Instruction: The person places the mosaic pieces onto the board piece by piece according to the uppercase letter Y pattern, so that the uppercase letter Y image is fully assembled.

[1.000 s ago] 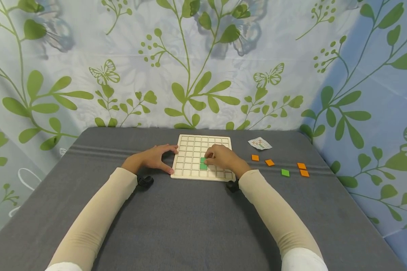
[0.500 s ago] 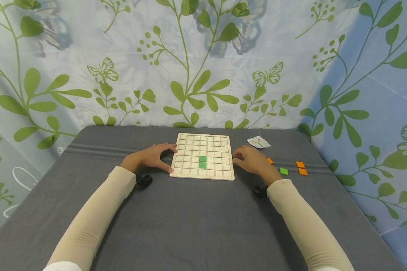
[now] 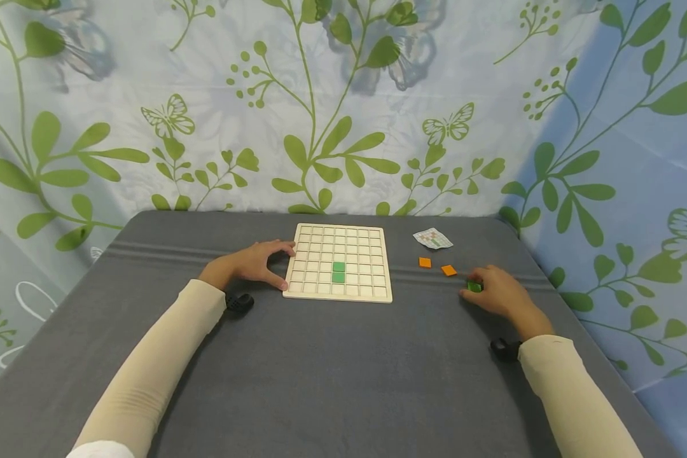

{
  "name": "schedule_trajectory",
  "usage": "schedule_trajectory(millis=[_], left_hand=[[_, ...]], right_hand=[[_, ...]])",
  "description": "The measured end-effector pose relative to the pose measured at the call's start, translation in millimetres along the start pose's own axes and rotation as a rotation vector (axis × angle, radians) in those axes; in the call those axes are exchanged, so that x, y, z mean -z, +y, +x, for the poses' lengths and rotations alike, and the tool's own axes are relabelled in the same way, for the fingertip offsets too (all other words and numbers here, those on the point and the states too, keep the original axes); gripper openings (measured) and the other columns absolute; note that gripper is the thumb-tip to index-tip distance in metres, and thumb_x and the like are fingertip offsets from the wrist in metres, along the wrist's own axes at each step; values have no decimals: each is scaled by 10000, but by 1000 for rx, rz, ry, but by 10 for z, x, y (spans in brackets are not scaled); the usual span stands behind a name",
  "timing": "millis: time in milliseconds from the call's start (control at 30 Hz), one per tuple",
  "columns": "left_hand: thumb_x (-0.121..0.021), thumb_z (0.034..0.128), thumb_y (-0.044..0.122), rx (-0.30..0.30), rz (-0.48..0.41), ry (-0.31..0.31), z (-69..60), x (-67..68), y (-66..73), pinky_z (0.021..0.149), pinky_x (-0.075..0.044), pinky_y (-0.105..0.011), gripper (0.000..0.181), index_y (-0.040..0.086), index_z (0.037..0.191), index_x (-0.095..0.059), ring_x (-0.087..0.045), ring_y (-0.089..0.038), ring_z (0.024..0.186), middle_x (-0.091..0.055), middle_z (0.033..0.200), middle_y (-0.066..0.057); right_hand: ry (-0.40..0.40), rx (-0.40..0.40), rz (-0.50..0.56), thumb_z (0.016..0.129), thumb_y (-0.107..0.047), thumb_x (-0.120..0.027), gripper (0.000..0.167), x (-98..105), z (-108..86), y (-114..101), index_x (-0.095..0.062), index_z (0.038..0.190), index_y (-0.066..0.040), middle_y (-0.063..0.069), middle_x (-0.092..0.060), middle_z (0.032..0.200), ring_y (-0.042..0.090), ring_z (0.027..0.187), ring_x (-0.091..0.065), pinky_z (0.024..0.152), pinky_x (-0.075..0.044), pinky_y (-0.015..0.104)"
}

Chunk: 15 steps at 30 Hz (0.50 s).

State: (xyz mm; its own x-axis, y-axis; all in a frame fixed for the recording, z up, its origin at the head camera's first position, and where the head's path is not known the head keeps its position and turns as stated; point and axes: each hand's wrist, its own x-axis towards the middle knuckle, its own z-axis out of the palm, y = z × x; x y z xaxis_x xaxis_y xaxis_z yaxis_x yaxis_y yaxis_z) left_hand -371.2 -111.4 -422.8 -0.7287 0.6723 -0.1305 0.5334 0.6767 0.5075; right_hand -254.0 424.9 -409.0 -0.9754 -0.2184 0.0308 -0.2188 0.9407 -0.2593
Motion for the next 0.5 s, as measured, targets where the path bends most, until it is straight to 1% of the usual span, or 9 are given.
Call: schedule_trajectory(millis=[100, 233, 333, 433, 500], left_hand=[[-854, 785, 509, -1, -3, 0, 2, -17, -8, 1164, -22, -664, 788, 162, 1408, -522, -139, -318, 1528, -279, 1647, -26], [-835, 790, 547, -9, 1, -11, 16, -44, -20, 1159, -32, -674, 796, 167, 1412, -516, -147, -316, 1526, -277, 1648, -30], [-847, 784, 530, -11, -13, -4, 12, -32, -14, 1159, -33, -673, 791, 154, 1401, -525, -154, -317, 1524, -283, 1646, -37], [-865, 774, 499, -9, -23, 9, 2, -8, -5, 1161, -30, -670, 782, 143, 1389, -537, -170, -309, 1522, -295, 1640, -45], [-863, 774, 507, -9, -16, 10, 3, -8, -9, 1160, -37, -671, 780, 145, 1385, -540, -177, -302, 1520, -298, 1639, -47]], right_hand=[[-2, -4, 23, 926, -287, -753, 469, -15, -59, 41, -665, 1174, 101, 211, -605, 1027, 395, 926, -608, 784, -493, 593], [5, 6, 34, 904, -167, -751, 380, -16, -122, 96, -667, 1147, 113, 227, -624, 1027, 408, 934, -609, 795, -489, 597], [12, 6, 45, 888, -87, -737, 307, -4, -150, 135, -675, 1111, 115, 227, -643, 1011, 413, 928, -624, 791, -498, 591], [17, 4, 58, 892, -71, -730, 258, 7, -155, 155, -686, 1078, 102, 206, -659, 987, 397, 907, -647, 775, -515, 572], [15, 2, 65, 893, -79, -733, 237, 8, -153, 163, -691, 1055, 89, 184, -663, 963, 375, 880, -655, 756, -522, 554]])
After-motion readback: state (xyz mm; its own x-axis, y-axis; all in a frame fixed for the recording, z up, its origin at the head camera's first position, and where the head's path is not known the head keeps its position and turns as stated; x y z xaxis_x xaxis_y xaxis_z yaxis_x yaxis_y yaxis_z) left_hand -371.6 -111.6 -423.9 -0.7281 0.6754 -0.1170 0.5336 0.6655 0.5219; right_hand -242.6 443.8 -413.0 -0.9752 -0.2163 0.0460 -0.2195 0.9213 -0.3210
